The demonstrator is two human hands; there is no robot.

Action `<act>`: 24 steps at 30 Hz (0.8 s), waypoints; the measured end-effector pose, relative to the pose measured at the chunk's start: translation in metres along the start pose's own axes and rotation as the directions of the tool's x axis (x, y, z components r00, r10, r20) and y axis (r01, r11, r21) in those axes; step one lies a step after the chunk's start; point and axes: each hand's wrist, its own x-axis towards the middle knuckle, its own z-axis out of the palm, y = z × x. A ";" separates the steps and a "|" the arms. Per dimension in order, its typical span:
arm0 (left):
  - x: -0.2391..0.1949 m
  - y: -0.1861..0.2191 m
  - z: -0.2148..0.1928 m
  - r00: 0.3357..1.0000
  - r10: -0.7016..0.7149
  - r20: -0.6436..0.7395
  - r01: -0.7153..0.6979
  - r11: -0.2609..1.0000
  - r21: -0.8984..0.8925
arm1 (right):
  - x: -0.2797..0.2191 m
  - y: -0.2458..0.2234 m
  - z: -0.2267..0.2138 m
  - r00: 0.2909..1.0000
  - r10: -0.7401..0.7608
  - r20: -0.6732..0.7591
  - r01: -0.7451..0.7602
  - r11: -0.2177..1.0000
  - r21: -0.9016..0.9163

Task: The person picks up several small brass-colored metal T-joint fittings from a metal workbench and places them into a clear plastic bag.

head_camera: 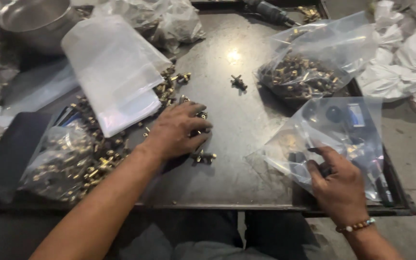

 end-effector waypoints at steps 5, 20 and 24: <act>-0.022 0.037 -0.050 0.934 -0.347 0.085 0.353 0.932 -0.079 | -0.001 0.005 0.000 1.000 0.012 0.002 -0.012 1.000 -0.019; -0.014 0.083 -0.039 0.871 -0.301 0.389 0.410 0.882 -0.234 | -0.002 0.006 0.001 0.993 -0.094 -0.065 0.100 0.991 0.094; -0.038 0.072 -0.035 0.945 -0.265 0.194 0.320 0.872 -0.370 | -0.003 0.000 -0.004 0.999 -0.028 -0.034 0.029 0.999 0.021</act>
